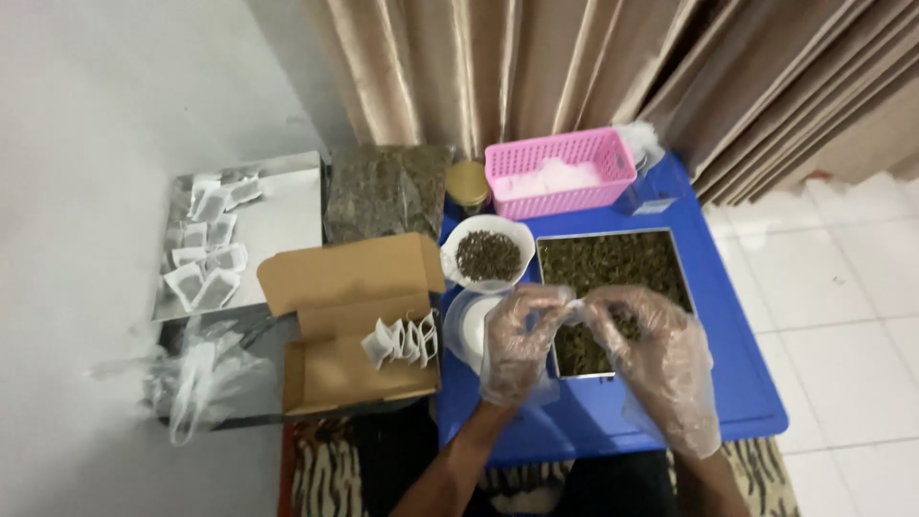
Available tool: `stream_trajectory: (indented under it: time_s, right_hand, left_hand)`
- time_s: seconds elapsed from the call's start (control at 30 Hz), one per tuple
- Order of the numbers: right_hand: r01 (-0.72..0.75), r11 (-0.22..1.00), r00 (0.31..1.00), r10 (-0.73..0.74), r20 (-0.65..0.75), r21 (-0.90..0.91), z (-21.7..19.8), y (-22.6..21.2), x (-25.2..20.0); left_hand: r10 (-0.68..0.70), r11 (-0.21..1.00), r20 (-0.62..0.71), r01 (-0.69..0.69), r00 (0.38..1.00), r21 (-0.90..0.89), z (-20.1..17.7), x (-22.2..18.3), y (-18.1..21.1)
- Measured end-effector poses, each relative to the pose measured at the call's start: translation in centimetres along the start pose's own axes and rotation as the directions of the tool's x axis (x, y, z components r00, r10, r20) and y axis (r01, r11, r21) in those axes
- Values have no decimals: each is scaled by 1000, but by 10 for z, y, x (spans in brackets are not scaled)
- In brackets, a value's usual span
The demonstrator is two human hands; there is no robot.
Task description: Filling empty tea bag pouches with loose tea leaves using a small scoop and placing them into a box.
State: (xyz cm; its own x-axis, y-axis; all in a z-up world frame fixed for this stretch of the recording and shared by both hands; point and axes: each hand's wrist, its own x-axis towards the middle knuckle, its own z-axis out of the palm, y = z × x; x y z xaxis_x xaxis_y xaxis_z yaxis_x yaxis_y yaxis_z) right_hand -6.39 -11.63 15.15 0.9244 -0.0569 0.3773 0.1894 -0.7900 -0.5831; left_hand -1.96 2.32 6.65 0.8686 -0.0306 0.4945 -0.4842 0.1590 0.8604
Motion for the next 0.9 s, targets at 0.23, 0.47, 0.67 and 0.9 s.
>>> stream_trajectory:
  time_s: [0.23, 0.47, 0.67, 0.9]
  right_hand:
    - [-186, 980, 982, 184, 36, 69, 2, -5, -4]
    - [-203, 974, 978, 207, 35, -101, 7, -12, 0]
    - [-98, 993, 994, 100, 31, -61, 9, -9, -2]
    - [22, 998, 1000, -21, -18, 62, 4, -27, -2]
  left_hand:
    - [81, 997, -1, -81, 997, -4, -6, 0, 0]
    - [70, 997, -2, -70, 998, -43, -9, -2, -9]
    - [14, 996, -34, -17, 999, -84, -11, -3, -11]
    - [-77, 954, -10, 71, 997, -292, -17, 0, -1]
